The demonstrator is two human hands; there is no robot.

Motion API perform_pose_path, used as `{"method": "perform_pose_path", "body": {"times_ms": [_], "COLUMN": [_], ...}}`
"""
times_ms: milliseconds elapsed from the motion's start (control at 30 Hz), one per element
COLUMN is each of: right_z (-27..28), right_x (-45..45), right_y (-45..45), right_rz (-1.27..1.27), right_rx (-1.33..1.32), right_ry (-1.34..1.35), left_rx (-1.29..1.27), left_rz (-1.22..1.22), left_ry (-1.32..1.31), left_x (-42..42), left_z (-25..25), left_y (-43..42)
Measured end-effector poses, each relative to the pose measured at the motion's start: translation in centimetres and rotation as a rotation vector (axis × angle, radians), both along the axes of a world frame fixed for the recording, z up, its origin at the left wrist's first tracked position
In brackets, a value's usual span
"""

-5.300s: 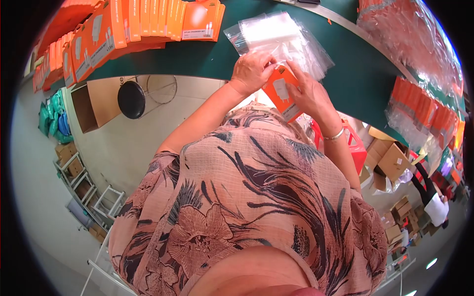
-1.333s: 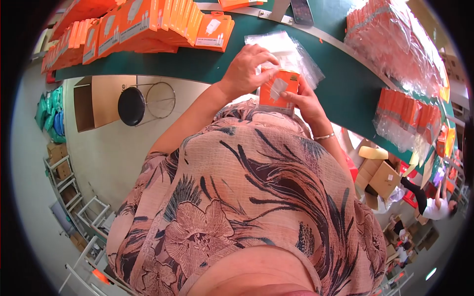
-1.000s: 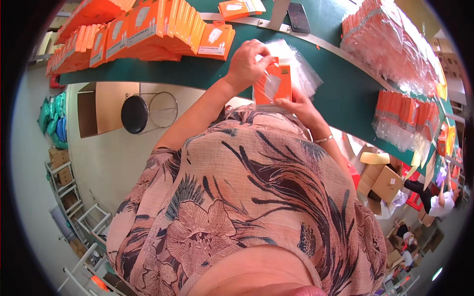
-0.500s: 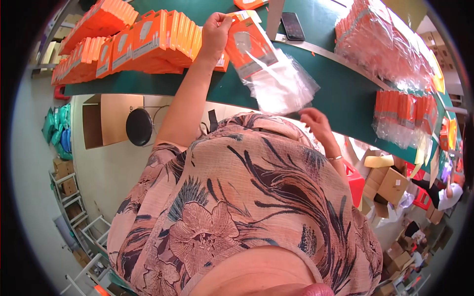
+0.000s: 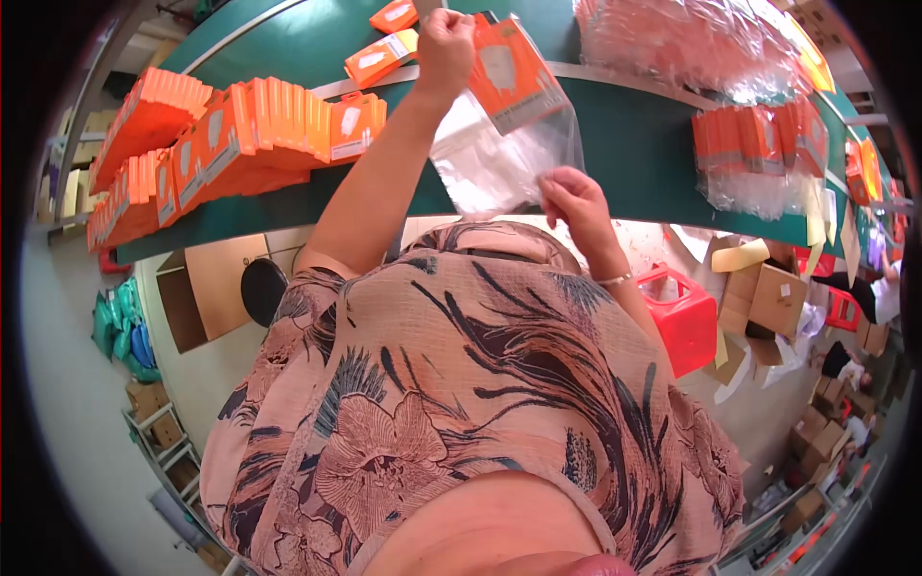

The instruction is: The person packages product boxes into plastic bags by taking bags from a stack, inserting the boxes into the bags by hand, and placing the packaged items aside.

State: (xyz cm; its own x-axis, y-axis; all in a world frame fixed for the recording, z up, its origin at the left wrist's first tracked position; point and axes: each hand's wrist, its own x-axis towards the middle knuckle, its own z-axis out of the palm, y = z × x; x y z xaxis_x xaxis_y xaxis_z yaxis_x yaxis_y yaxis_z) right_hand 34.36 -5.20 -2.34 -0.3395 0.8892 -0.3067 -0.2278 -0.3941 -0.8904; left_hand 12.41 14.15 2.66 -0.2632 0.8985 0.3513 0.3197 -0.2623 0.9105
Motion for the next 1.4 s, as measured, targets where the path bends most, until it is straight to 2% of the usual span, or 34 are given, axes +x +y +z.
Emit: {"method": "perform_pose_path", "body": {"times_ms": [67,100,133,167,233,267,333,400,500,600,767,833,900,933,1000,1033,1100,1167,1233,1300,1333,1400], "right_z": [-0.8,-1.0,-0.4,0.3,2.0,1.8,-0.3,-1.5,-2.9,-4.1,-5.1,-4.6,-3.0,-2.6,-2.0,-1.7,-1.4,-1.8,-3.2,-4.7,-5.4,-6.3], "right_x": [3.1,4.2,4.6,4.8,5.7,6.2,7.0,7.0,8.6,10.6,16.3,18.6,21.2,22.6,24.9,25.3,25.5,24.3,20.7,16.6,14.0,8.8], "right_y": [-1.2,-1.6,-1.7,-2.0,-2.3,-2.3,-2.7,-3.5,-5.5,-6.9,-8.1,-8.1,-7.5,-7.2,-6.3,-5.7,-4.7,-3.5,-2.6,-0.8,0.2,2.1], "right_rz": [0.129,0.191,0.175,0.03,-0.276,-0.314,-0.241,-0.269,-0.297,-0.33,-0.617,-0.7,-0.988,-0.991,-1.179,-1.179,-1.145,-1.104,-0.716,-0.502,-0.343,-0.119], "right_rx": [-0.029,-0.042,-0.041,-0.061,-0.087,-0.076,-0.078,-0.102,-0.178,-0.261,-0.312,-0.327,-0.277,-0.279,-0.191,-0.192,-0.189,-0.191,-0.319,-0.3,-0.258,-0.218], "right_ry": [-0.227,-0.344,-0.346,-0.269,-0.123,-0.133,-0.125,-0.177,-0.221,-0.204,-0.195,-0.211,-0.236,-0.236,-0.197,-0.199,-0.217,-0.221,-0.226,-0.252,-0.282,-0.285], "left_rx": [0.02,-0.024,-0.069,-0.119,-0.153,-0.181,-0.202,-0.313,-0.371,-0.451,-0.476,-0.381,-0.333,-0.287,-0.193,-0.195,-0.399,-0.212,-0.126,-0.261,-0.296,-0.249], "left_rz": [0.02,0.012,-0.001,-0.02,-0.102,-0.162,-0.255,-0.445,-0.573,-0.6,-0.624,-0.684,-0.715,-0.689,-0.628,-0.628,-0.684,-0.669,-0.743,-0.799,-0.725,-0.551], "left_ry": [0.045,-0.039,-0.124,-0.21,-0.179,-0.141,-0.107,-0.201,-0.148,-0.129,-0.109,0.035,0.104,-0.026,-0.285,-0.286,-0.776,-0.471,-0.141,-0.048,-0.033,0.183], "left_x": [0.0,0.1,0.5,1.5,5.5,8.0,13.4,19.1,26.8,34.6,45.3,48.1,49.4,49.5,49.2,47.8,43.0,37.7,31.2,22.6,18.2,9.8], "left_z": [0.3,0.4,0.4,0.3,-0.4,-0.7,-1.1,-1.1,0.2,0.7,0.9,-0.3,-1.7,-2.7,-3.6,-2.4,-0.7,-1.2,-6.9,-7.8,-9.1,-11.6], "left_y": [1.1,1.8,2.4,2.8,2.7,2.7,3.2,3.6,4.4,6.4,8.6,9.5,9.4,9.1,8.2,6.9,2.9,-0.5,-2.6,-6.8,-7.9,-10.9]}}
